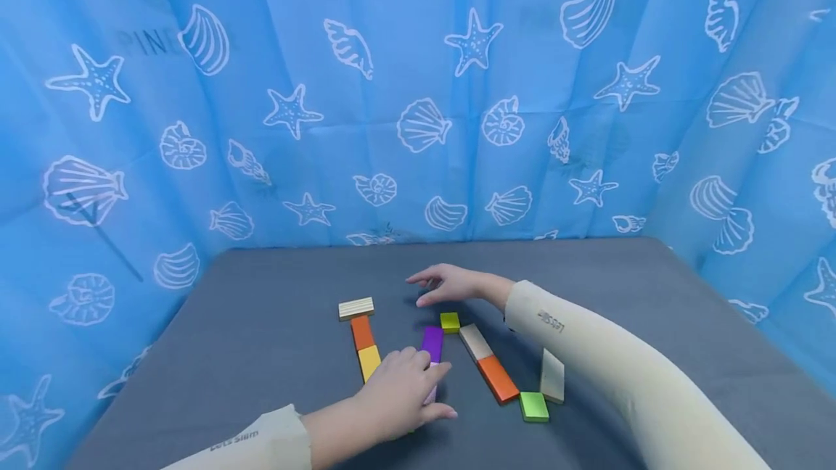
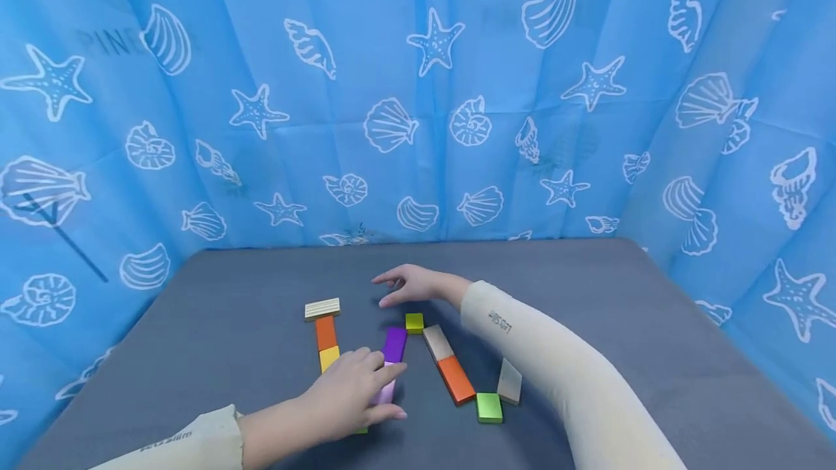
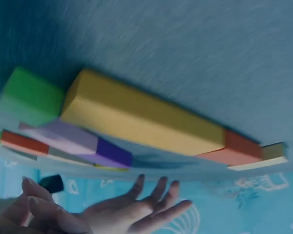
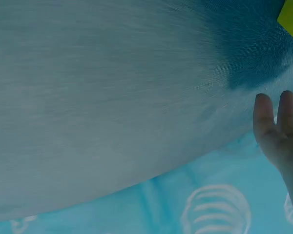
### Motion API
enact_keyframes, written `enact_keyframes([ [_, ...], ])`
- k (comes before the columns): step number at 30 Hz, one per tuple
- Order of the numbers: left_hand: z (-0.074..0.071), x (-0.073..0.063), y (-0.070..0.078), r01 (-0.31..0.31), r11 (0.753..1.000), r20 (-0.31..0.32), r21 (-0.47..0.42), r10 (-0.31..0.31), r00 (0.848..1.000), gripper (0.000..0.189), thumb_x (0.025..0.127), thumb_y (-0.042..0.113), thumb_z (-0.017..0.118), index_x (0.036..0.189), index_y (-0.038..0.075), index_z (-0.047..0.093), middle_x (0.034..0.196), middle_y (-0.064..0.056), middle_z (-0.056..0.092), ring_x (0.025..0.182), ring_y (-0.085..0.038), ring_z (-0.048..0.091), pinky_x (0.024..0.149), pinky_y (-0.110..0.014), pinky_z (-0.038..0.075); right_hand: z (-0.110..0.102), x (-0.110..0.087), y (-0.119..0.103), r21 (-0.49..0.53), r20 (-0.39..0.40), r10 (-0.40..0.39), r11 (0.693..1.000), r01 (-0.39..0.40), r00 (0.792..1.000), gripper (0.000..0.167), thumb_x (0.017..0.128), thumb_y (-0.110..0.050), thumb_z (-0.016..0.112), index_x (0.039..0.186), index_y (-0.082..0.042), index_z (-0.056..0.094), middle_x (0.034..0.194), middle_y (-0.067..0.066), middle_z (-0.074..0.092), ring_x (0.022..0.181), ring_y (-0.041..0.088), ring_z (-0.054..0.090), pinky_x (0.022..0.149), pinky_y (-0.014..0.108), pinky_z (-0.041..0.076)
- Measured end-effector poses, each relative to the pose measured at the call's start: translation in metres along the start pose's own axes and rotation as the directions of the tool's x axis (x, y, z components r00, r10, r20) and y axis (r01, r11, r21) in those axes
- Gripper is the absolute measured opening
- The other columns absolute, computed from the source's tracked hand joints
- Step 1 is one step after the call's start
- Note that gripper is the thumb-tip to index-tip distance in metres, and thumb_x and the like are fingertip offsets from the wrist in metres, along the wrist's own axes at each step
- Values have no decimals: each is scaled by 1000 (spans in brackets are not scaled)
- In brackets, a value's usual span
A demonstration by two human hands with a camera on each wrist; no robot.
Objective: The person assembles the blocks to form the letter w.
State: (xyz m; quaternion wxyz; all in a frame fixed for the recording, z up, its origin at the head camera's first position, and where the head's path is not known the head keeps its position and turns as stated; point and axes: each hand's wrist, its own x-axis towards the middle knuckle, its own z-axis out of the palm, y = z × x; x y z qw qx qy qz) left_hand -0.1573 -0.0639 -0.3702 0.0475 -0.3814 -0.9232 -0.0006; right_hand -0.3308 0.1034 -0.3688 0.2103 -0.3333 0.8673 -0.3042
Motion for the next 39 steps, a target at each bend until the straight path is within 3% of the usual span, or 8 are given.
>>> enact_keyframes([
  [3,3,-9,-4,-29,999,-7,18,29,1000,59,88,62,58,127,19,65,91,4,58,75,-8,44,68,-23,41,6,20,-8,-42,42,20,999,-18,999,56,93,-25,67,144,-11,49,139,17,49,126,33,47,102,46,40],
  [8,7,-22,-13,-7,999,-5,40,7,1000,59,88,63,57,128,20,65,85,6,49,74,-8,37,66,-21,36,17,51,-25,-115,97,72,992,-60,993,59,91,-31,70,145,-18,49,140,13,50,129,28,44,106,46,35],
  [13,10,-29,-18,6,1000,-14,24,-5,1000,59,88,63,56,126,19,66,82,8,44,74,-7,35,66,-20,33,30,72,-36,-180,89,91,981,-74,992,54,89,-37,71,139,-22,56,136,9,52,127,25,43,104,44,35],
  [19,10,-31,-20,61,998,9,25,-61,998,60,87,63,57,127,18,66,85,6,46,76,-8,38,68,-23,38,40,83,-44,-340,29,78,938,-63,997,44,86,-35,75,127,-19,67,118,7,56,110,22,46,91,36,40],
  [23,16,-32,-23,135,987,-21,93,-133,991,62,85,63,60,119,12,69,86,1,52,76,-13,45,67,-30,44,42,84,-45,-366,-8,74,928,-72,997,38,86,-30,76,120,-16,70,109,6,59,102,20,50,88,34,42],
  [29,21,-34,-27,223,970,1,100,-224,975,66,84,64,60,114,7,69,91,-6,58,83,-20,52,69,-36,47,29,73,-43,-242,-16,90,966,-91,996,27,87,-19,75,111,-6,70,96,3,61,85,14,52,76,28,45],
  [34,19,-34,-29,229,972,36,51,-231,972,65,86,64,58,118,8,69,91,-5,58,82,-18,50,69,-35,47,11,55,-33,-172,-27,60,983,-64,998,20,90,-17,71,105,-4,69,86,1,58,75,12,48,66,25,41],
  [39,18,-29,-28,182,983,-30,37,-181,983,59,87,60,61,116,9,70,86,-3,55,75,-15,46,64,-30,43,-8,24,-19,-65,-80,43,997,-48,996,25,92,-17,68,110,-1,68,92,2,64,79,13,53,71,27,46],
])
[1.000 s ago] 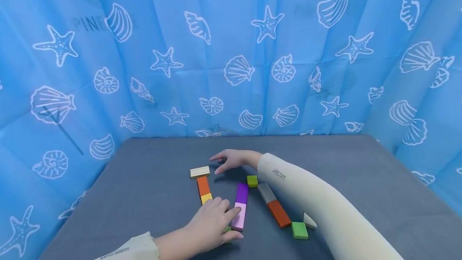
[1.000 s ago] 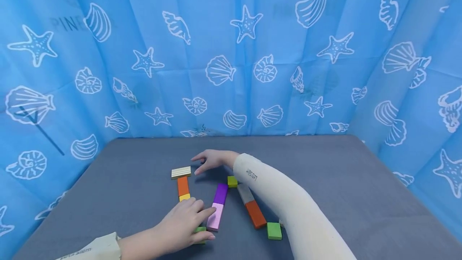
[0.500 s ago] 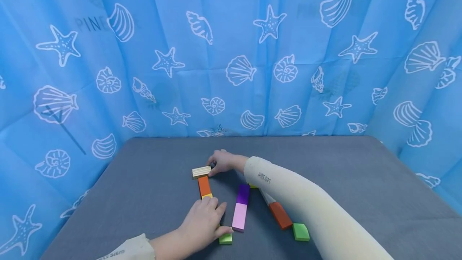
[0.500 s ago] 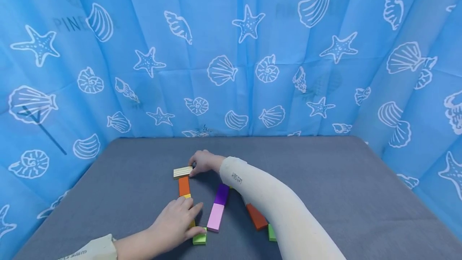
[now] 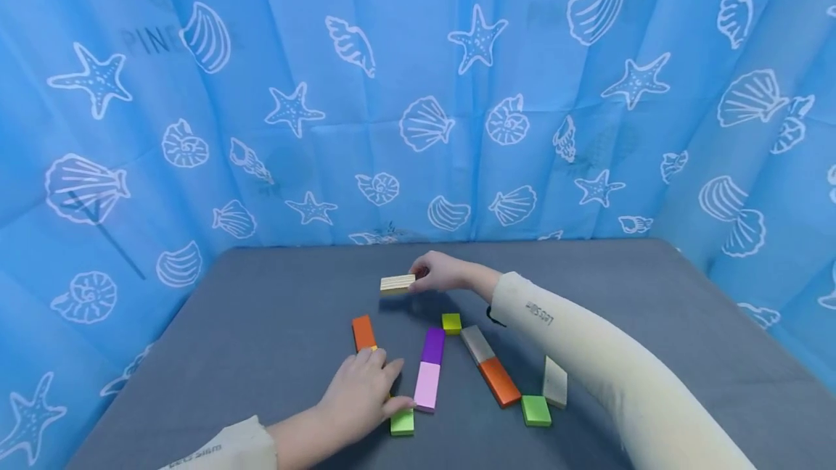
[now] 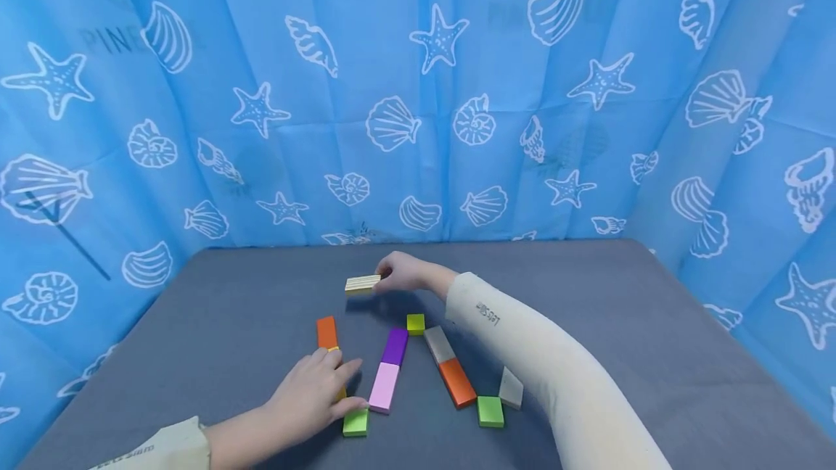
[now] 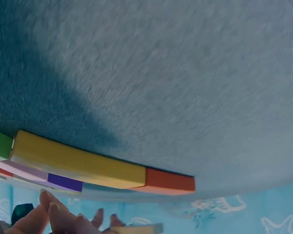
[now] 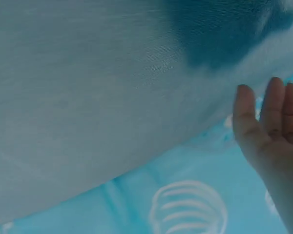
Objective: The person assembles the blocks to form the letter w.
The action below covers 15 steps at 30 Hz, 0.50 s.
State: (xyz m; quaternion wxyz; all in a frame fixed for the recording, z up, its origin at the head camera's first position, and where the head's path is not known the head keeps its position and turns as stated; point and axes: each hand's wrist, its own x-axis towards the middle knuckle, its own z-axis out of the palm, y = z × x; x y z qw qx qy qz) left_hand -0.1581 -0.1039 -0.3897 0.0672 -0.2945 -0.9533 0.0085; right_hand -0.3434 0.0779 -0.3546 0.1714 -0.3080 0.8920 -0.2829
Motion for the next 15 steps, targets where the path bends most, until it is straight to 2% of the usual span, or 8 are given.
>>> enact_keyframes([
  [2,0,4,2,-17,1000,-33,-2,17,999,55,87,57,63,113,9,71,84,-2,53,72,-15,44,62,-29,41,-7,-14,6,37,-35,5,999,-4,999,28,93,-17,67,115,0,67,95,3,65,81,14,55,75,29,47],
  [5,0,13,7,-21,1000,-35,-8,21,999,53,86,56,64,109,9,71,78,0,49,69,-13,41,62,-27,39,-14,-34,15,83,-77,18,997,-12,997,30,94,-16,66,118,0,65,98,4,65,84,16,55,78,32,48],
  [9,0,24,17,-4,999,4,-33,4,1000,52,87,57,63,109,10,71,76,1,49,68,-13,39,62,-27,38,-21,-56,25,165,-102,58,985,-40,993,30,95,-15,64,120,1,63,102,7,65,89,19,57,83,36,50],
  [15,0,45,33,36,998,93,-57,-31,995,57,86,60,62,121,14,68,87,-1,57,73,-13,43,63,-28,41,-29,-85,44,298,-123,95,953,-55,988,36,94,-9,62,127,6,58,108,14,64,96,26,61,86,47,51],
])
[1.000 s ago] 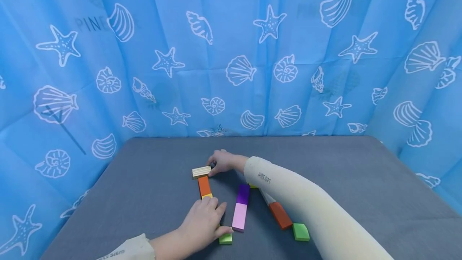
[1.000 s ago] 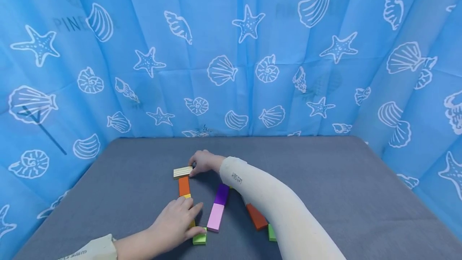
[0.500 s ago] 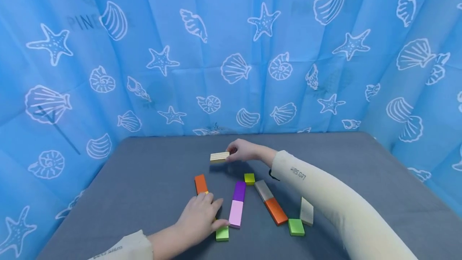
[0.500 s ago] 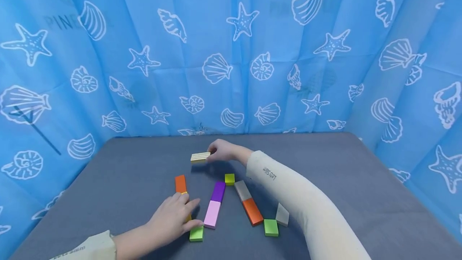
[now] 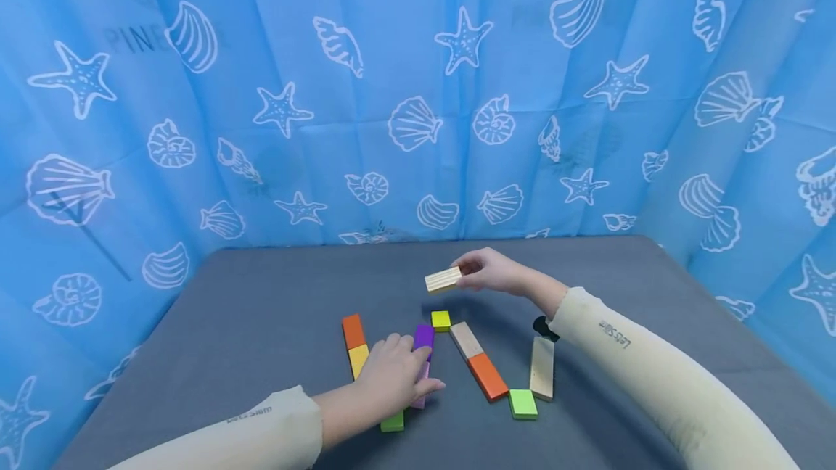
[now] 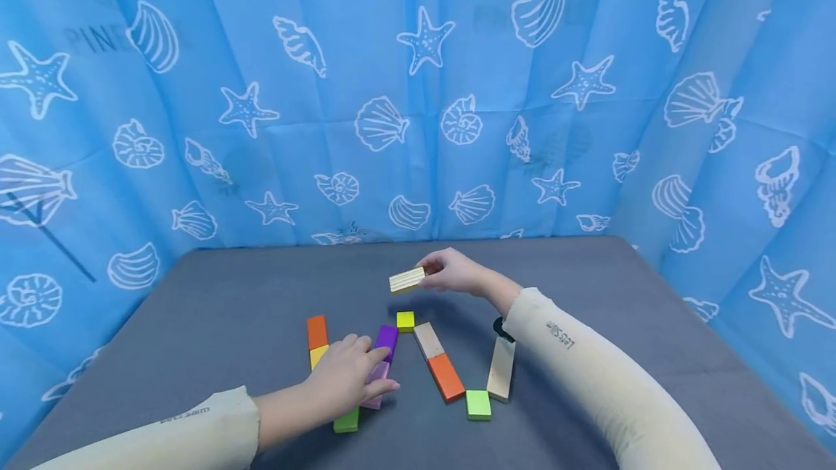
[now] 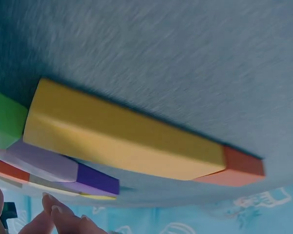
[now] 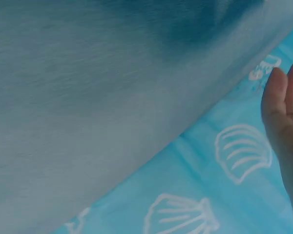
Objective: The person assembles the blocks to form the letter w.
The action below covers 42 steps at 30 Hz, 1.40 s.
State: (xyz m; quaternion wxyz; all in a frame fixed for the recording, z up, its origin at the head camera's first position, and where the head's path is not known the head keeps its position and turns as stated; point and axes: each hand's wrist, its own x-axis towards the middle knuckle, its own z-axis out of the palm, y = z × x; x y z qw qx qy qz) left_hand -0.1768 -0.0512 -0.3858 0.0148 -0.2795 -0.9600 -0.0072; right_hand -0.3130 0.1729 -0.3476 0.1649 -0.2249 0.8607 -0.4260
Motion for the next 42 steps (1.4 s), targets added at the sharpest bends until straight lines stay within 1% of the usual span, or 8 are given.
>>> enact_keyframes([
  [5,1,18,13,33,999,59,-30,-32,998,60,86,61,62,126,16,66,89,-2,57,73,-15,43,63,-29,41,-14,-20,16,96,-10,42,995,-41,999,42,94,-6,61,132,8,53,110,16,63,97,27,61,85,44,51],
  [9,2,31,24,81,996,101,-38,-77,992,67,85,65,60,132,17,62,104,-6,62,85,-19,50,74,-35,47,-27,-35,28,136,5,77,988,-77,997,45,96,-6,57,137,8,48,117,17,62,103,28,61,87,42,50],
  [14,3,45,36,132,991,147,2,-131,981,76,82,71,57,137,19,58,119,-9,62,97,-22,53,84,-39,48,-43,-52,44,113,26,107,988,-109,994,46,97,-3,48,142,8,42,135,26,51,113,32,57,94,49,45],
  [19,8,54,45,141,987,139,74,-150,979,81,80,77,53,135,18,59,116,-9,63,97,-23,54,84,-38,47,-54,-63,60,72,38,157,985,-159,987,46,96,0,45,142,9,41,146,31,36,125,41,48,99,58,38],
  [23,11,57,49,130,985,109,114,-143,984,79,79,78,52,126,17,65,106,-7,64,90,-21,54,80,-36,47,-62,-70,71,54,44,223,973,-225,974,43,96,0,47,137,11,45,135,28,48,114,36,55,97,56,41],
  [28,9,58,50,111,985,86,131,-123,989,75,78,78,54,111,13,70,93,-6,63,82,-19,53,73,-34,46,-67,-76,84,17,40,273,962,-273,961,39,95,-1,48,132,10,51,123,19,58,98,24,54,84,44,46],
  [36,6,62,54,120,983,86,139,-132,987,69,79,78,53,82,11,68,85,-4,58,79,-18,50,75,-35,46,-64,-85,93,-58,38,230,972,-227,973,44,97,-12,55,134,12,48,135,29,49,114,31,53,90,48,47],
  [42,7,64,59,135,980,96,145,-150,984,69,79,77,55,90,11,71,89,-4,58,82,-19,50,75,-34,45,-57,-93,92,-155,31,220,965,-213,975,59,89,-24,71,132,10,49,118,18,52,102,29,48,80,39,43],
])
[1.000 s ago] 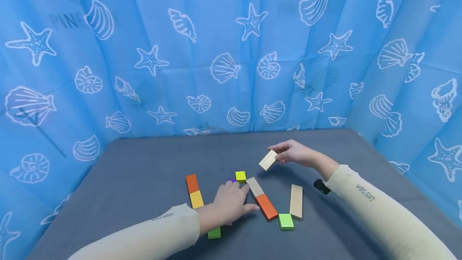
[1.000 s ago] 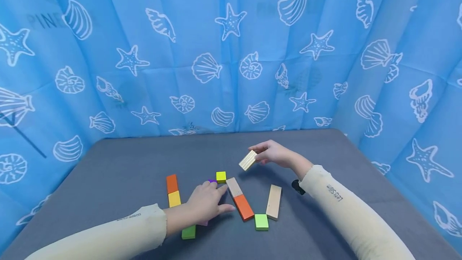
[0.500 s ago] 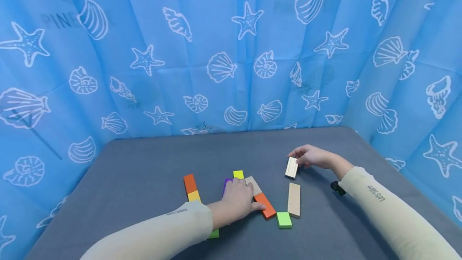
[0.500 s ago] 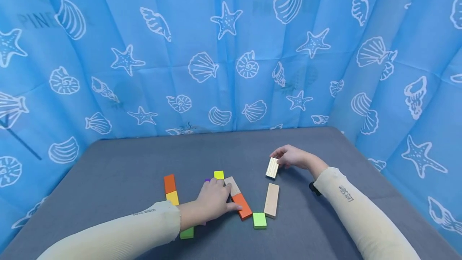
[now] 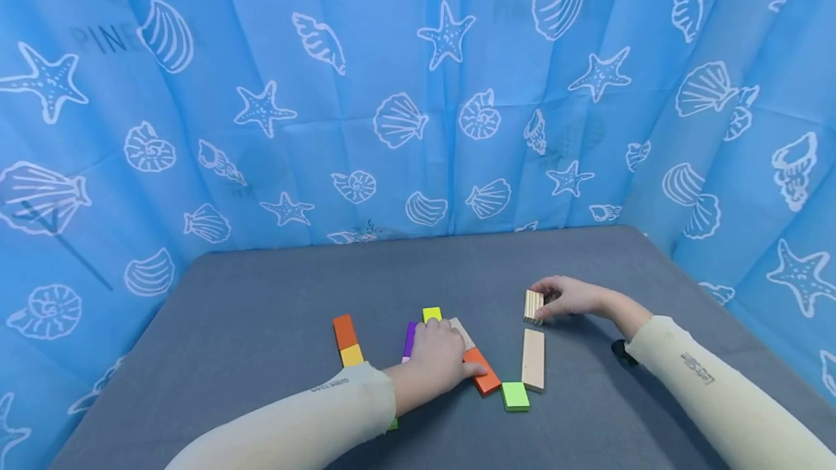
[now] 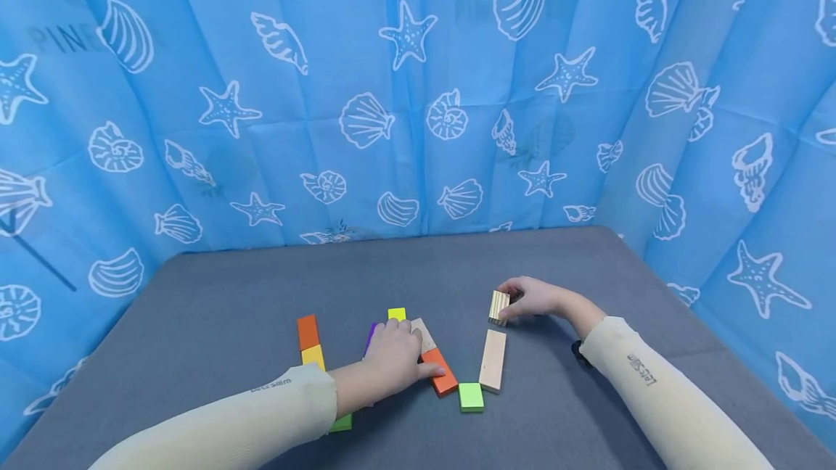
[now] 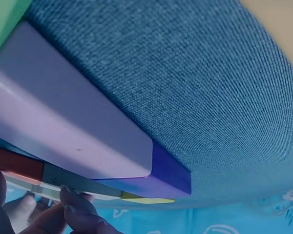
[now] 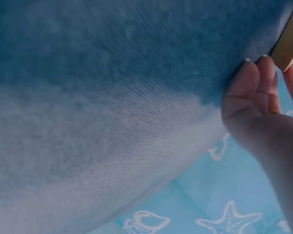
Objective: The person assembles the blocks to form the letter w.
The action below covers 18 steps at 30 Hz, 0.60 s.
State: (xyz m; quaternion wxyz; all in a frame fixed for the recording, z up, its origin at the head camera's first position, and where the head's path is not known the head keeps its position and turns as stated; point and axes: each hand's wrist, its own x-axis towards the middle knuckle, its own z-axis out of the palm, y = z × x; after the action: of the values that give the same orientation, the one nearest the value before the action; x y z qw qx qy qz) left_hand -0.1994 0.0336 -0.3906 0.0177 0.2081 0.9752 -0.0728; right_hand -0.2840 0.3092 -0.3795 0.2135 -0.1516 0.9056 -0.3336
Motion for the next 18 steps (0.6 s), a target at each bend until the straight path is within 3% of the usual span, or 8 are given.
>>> enact_keyframes([
  [5,1,1,0,12,1000,2,-12,-12,1000,67,78,76,57,87,12,72,90,-4,59,83,-19,50,75,-34,45,6,-6,-1,-36,-17,-20,999,19,1000,60,85,-22,76,129,10,51,117,21,45,100,31,45,77,38,42],
  [18,1,1,1,0,1000,3,-7,0,1000,65,79,76,56,87,13,74,87,-3,58,79,-19,50,72,-33,45,7,-12,0,-8,-20,33,999,-33,999,61,85,-23,76,131,7,52,122,22,43,108,37,46,82,42,44],
])
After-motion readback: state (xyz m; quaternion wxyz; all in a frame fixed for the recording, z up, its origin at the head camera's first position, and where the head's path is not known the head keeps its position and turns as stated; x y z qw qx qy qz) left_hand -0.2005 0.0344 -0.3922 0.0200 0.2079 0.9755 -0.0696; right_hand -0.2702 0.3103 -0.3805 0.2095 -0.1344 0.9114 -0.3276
